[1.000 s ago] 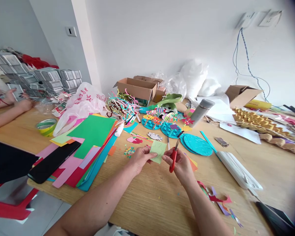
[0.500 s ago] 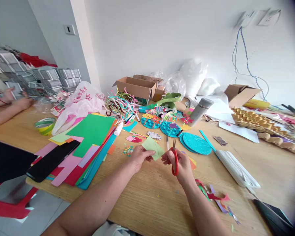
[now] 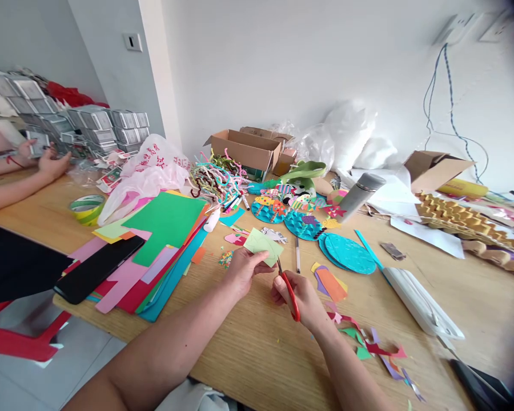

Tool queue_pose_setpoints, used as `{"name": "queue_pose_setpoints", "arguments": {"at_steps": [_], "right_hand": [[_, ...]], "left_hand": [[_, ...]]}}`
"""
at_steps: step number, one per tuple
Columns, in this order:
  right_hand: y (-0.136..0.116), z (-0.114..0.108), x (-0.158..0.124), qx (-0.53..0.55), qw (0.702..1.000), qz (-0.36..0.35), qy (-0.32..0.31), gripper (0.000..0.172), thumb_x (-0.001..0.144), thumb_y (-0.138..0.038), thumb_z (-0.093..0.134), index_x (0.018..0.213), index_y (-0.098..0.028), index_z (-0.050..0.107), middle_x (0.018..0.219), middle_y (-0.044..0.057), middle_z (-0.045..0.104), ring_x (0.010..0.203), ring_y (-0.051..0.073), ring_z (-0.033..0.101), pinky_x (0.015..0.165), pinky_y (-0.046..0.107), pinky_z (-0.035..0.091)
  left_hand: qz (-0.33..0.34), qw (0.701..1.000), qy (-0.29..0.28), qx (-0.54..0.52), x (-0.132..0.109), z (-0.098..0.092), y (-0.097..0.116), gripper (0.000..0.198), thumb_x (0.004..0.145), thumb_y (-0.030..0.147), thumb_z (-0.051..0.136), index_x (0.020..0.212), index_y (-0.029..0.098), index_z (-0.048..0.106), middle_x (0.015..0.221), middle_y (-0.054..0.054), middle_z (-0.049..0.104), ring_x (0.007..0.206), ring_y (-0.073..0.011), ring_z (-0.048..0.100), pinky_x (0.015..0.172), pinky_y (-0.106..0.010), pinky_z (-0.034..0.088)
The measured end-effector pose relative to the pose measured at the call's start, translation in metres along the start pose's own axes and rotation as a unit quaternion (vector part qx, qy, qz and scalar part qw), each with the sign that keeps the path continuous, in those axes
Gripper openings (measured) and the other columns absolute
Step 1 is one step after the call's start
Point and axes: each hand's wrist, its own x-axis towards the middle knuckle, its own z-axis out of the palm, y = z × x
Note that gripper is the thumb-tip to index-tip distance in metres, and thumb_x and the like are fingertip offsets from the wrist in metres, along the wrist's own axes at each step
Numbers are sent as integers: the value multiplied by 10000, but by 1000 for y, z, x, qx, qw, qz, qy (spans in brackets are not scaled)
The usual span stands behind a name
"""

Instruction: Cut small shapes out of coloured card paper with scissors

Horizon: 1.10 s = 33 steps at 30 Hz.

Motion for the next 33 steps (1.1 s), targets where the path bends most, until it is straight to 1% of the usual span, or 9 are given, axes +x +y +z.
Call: {"name": "queue_pose_setpoints", "arguments": {"at_steps": [6, 12, 21, 25, 29, 33], "right_hand": [[-2, 1, 0, 25, 1000, 7, -14, 350, 800, -468, 598, 652, -155, 543, 562, 26, 604, 490, 155, 574, 475, 254, 452], [-3, 3, -1, 71, 997, 28, -20, 367, 778, -503, 602, 657, -166, 520, 522, 5, 583, 448, 146, 568, 446, 245, 458], [-5, 2, 0, 74, 996, 45, -23, 421, 711, -557, 645, 623, -166, 515, 503, 3, 577, 418, 132, 556, 400, 228, 443], [-5, 1, -1, 79, 995, 48, -29, 418, 716, -560, 640, 642, -173, 502, 521, 8, 594, 434, 137, 572, 409, 229, 453], [-6, 1, -2, 67, 996, 39, -35, 427, 728, -575, 622, 636, -175, 503, 528, 17, 605, 447, 140, 576, 426, 235, 459], [-9, 1, -2, 58, 997, 38, -38, 475, 729, -631, 579, 633, -170, 525, 548, 28, 616, 460, 145, 586, 454, 249, 472]], "left_hand": [[0, 1000, 5, 1, -3, 5, 1, 262, 622, 280, 739, 788, 99, 647, 738, -60, 668, 649, -161, 631, 662, -326, 539], [7, 1000, 4, -4, -5, 8, 1, 222, 626, 270, 731, 756, 110, 647, 686, -37, 652, 619, -151, 618, 650, -324, 535], [7, 1000, -7, -3, -6, 7, 2, 208, 644, 270, 712, 775, 119, 657, 726, -47, 666, 659, -163, 629, 688, -349, 535], [0, 1000, -19, 1, -6, 6, 1, 246, 631, 270, 721, 815, 117, 667, 785, -59, 676, 691, -168, 636, 694, -343, 534], [-3, 1000, -10, 9, -6, 7, 1, 248, 609, 268, 731, 787, 109, 663, 755, -61, 672, 666, -163, 629, 675, -328, 532], [-7, 1000, -3, 16, -7, 7, 3, 248, 601, 259, 726, 785, 107, 661, 741, -66, 670, 654, -161, 623, 658, -319, 529]]}}
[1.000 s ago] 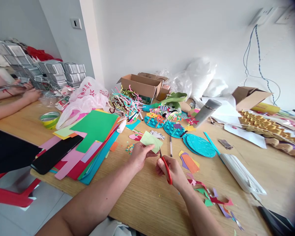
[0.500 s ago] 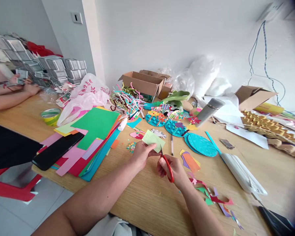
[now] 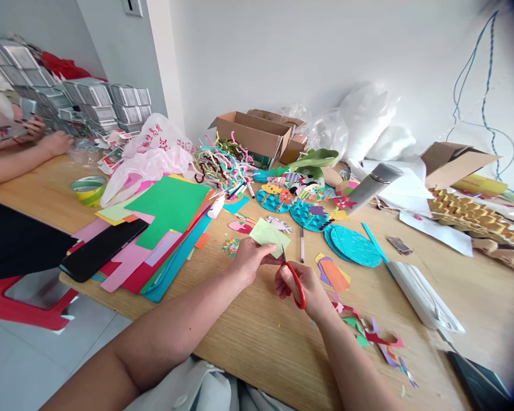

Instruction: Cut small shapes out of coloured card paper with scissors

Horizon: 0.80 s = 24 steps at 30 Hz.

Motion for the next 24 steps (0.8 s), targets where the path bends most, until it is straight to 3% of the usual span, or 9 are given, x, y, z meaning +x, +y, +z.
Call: {"name": "queue_pose_setpoints", "arguments": {"at_steps": [12, 24], "right_hand": [[-6, -2, -2, 0, 1000, 11, -2, 449, 738, -604, 592, 647, -168, 541, 549, 28, 616, 479, 145, 580, 482, 251, 479], [-3, -2, -2, -20, 999, 32, 8, 479, 700, -636, 607, 618, -168, 538, 512, 16, 588, 418, 127, 551, 401, 225, 436]], "left_hand": [[-2, 1000, -11, 1, 2, -2, -2, 237, 608, 259, 718, 777, 108, 652, 716, -57, 661, 620, -155, 618, 666, -334, 527], [2, 1000, -7, 2, 3, -3, -5, 263, 605, 283, 723, 797, 115, 658, 763, -74, 681, 629, -165, 626, 653, -325, 522]]}}
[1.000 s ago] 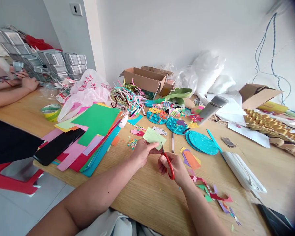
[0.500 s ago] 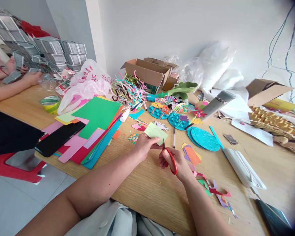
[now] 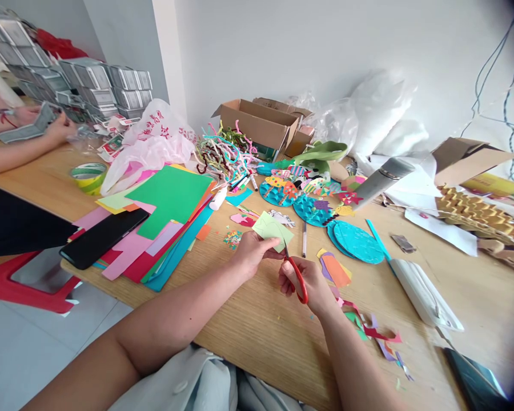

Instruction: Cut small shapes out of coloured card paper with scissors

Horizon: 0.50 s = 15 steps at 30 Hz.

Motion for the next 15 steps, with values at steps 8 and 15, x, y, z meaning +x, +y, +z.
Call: {"name": "queue_pose_setpoints", "arguments": {"at_steps": [8, 15], "right_hand": [[1, 0, 0, -3, 1000, 2, -4, 484, 708, -649, 587, 615, -179, 515, 503, 17, 593, 418, 138, 562, 408, 230, 434], [-1, -1, -1, -12, 1000, 1, -3, 486, 716, -648, 579, 610, -177, 526, 505, 26, 603, 425, 141, 569, 416, 235, 437]], "left_hand": [[-10, 1000, 8, -2, -1, 1, 1, 242, 600, 288, 728, 758, 119, 658, 715, -68, 678, 601, -163, 623, 637, -316, 512], [-14, 1000, -4, 0, -1, 0, -1, 233, 616, 286, 718, 753, 106, 662, 701, -69, 665, 610, -160, 614, 640, -315, 508]]}}
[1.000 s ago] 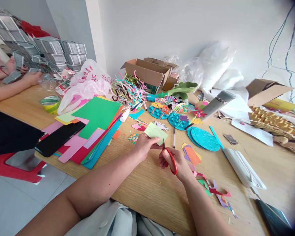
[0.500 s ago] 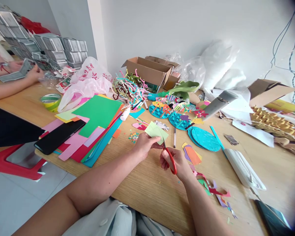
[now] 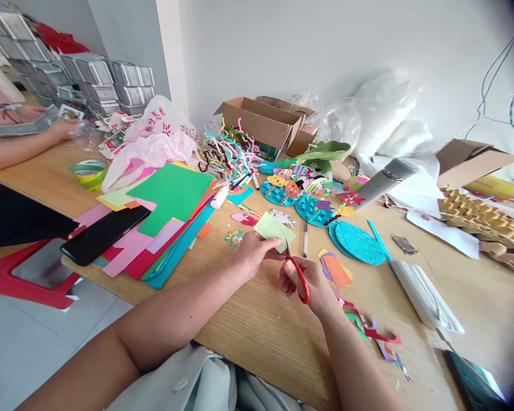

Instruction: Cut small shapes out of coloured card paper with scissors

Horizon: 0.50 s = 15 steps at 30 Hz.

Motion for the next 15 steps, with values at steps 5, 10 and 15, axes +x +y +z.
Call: {"name": "queue_pose_setpoints", "arguments": {"at_steps": [5, 10, 15], "right_hand": [[2, 0, 0, 2, 1000, 11, 4, 495, 691, -661, 594, 587, -186, 504, 468, 16, 581, 411, 143, 558, 400, 233, 422], [2, 0, 1, 13, 1000, 16, 0, 483, 672, -644, 625, 583, -190, 489, 458, 4, 563, 393, 139, 543, 384, 229, 409], [3, 0, 1, 22, 1000, 21, 4, 465, 666, -616, 650, 581, -187, 493, 448, -4, 551, 384, 133, 539, 368, 217, 398]], "left_hand": [[-4, 1000, 4, -6, -1, 1, 1, 239, 606, 284, 724, 761, 112, 664, 712, -66, 669, 622, -162, 620, 643, -313, 509], [-5, 1000, 3, -13, -1, 1, 1, 221, 612, 268, 718, 760, 114, 663, 712, -61, 672, 631, -160, 624, 649, -309, 512], [-7, 1000, 1, -21, -1, 2, 2, 233, 614, 259, 716, 781, 104, 665, 724, -65, 671, 632, -152, 620, 644, -300, 512]]}}
